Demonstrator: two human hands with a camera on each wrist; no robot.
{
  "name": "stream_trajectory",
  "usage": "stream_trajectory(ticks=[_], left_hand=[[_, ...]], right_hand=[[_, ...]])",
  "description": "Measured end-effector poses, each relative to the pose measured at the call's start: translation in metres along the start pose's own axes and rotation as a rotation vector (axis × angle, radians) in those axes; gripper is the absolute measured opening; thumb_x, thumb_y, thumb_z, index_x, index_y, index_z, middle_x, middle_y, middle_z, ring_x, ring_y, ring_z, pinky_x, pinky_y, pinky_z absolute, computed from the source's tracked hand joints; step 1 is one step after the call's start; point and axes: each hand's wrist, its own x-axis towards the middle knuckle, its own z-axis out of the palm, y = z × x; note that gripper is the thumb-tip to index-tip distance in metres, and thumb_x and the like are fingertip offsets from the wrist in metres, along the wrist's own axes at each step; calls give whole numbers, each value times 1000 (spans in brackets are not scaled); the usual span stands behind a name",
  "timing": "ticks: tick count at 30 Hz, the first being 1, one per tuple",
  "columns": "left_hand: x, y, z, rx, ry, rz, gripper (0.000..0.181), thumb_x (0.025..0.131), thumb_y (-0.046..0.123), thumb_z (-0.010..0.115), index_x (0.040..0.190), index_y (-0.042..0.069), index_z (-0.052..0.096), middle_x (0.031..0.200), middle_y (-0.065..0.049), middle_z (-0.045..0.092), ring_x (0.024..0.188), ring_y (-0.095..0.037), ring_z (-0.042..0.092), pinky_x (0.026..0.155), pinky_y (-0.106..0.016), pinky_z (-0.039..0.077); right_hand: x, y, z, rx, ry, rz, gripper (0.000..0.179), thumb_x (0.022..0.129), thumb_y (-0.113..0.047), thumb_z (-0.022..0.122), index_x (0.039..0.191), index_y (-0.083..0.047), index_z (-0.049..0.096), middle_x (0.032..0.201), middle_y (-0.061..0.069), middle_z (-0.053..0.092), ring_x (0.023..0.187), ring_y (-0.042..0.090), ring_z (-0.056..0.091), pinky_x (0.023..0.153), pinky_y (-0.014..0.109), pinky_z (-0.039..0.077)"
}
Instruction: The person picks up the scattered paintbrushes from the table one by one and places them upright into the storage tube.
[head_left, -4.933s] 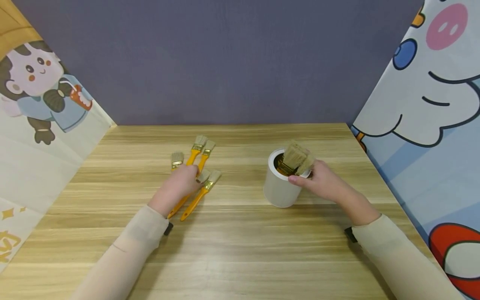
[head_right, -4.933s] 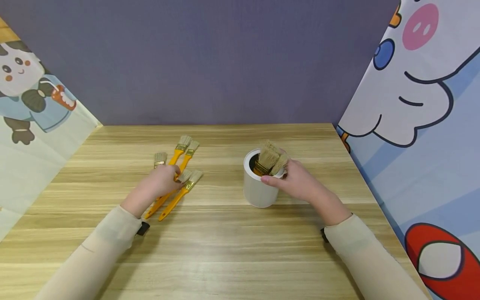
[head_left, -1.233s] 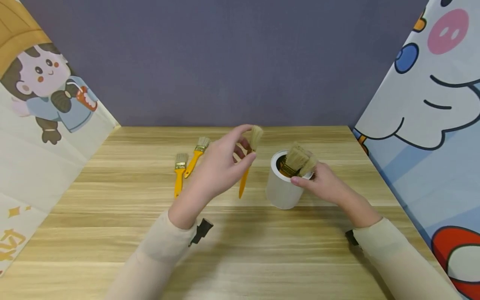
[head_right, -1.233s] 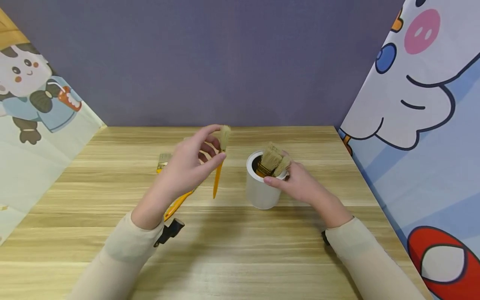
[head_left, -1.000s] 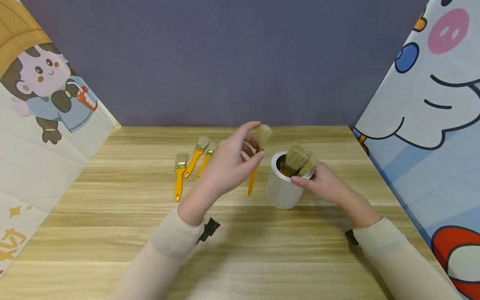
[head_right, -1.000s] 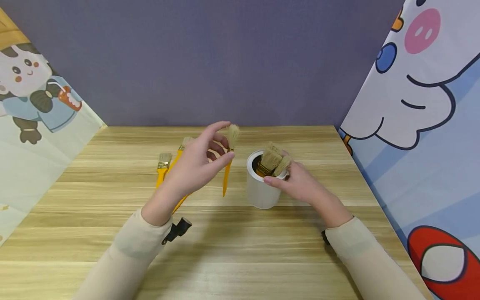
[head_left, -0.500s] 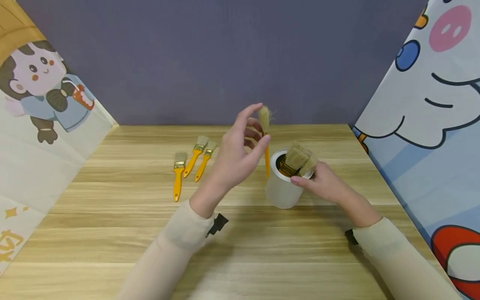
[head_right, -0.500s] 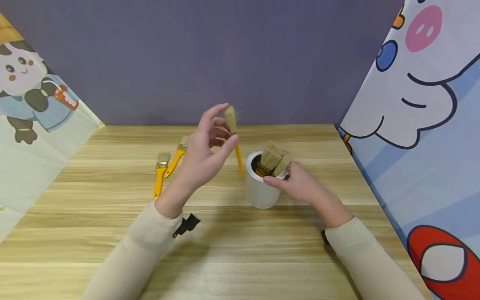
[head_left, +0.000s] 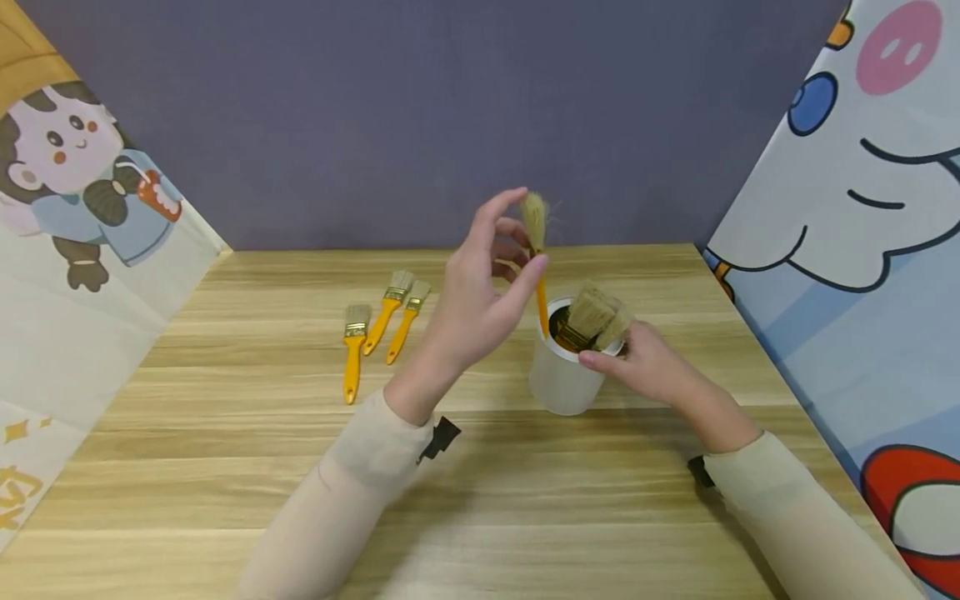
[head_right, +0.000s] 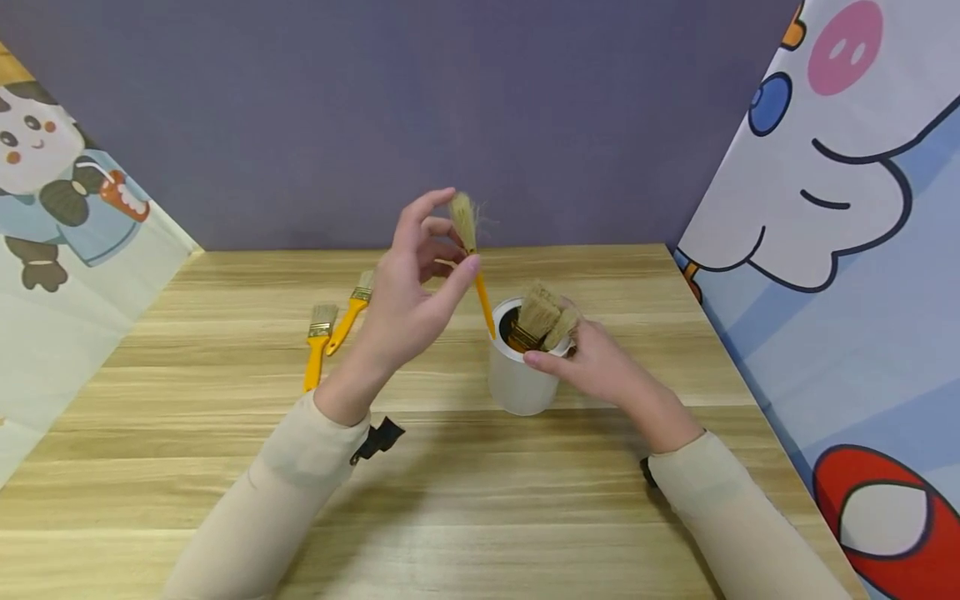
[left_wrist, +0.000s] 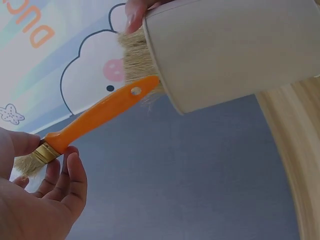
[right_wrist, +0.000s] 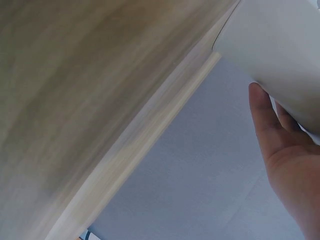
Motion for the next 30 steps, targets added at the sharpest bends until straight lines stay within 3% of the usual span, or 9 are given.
stream_trajectory(ticks=[5,11,15,22,30], left_hand=[[9,5,3,-17,-2,21,61,104,8,67,157,5,37,110,-15,64,87,-19,71,75,-27,60],[13,4,13,-27,-79,-8,66,104,7,66,161,4,31,116,-16,64,93,-20,72,80,-27,61],[12,-2,16,-30,-111,-68,69,103,6,67,161,3,29,118,-16,64,95,-22,73,82,-29,62],[11,-12,18,-3,-172,-210,53,102,7,70,149,1,47,121,-13,66,100,-22,74,84,-26,62],[12,-22,26,101,-323,-344,46,102,18,70,145,6,58,124,-7,69,109,-17,69,90,-28,61]], right_hand=[[0,1,-1,8,-4,-15,57,103,-32,71,151,-6,54,136,21,69,120,39,70,90,53,62],[-1,-1,-2,-16,-7,7,58,103,-34,71,150,-2,54,137,23,69,120,41,71,90,53,62],[-2,-2,-3,-22,-27,14,59,104,-38,69,149,-2,55,136,23,69,118,40,71,88,50,62],[2,0,-3,4,-33,-8,57,105,-38,68,148,-4,56,135,20,70,117,37,71,90,50,61],[2,0,-2,22,-37,3,62,105,-36,68,155,-3,49,144,22,65,127,40,67,98,56,59]])
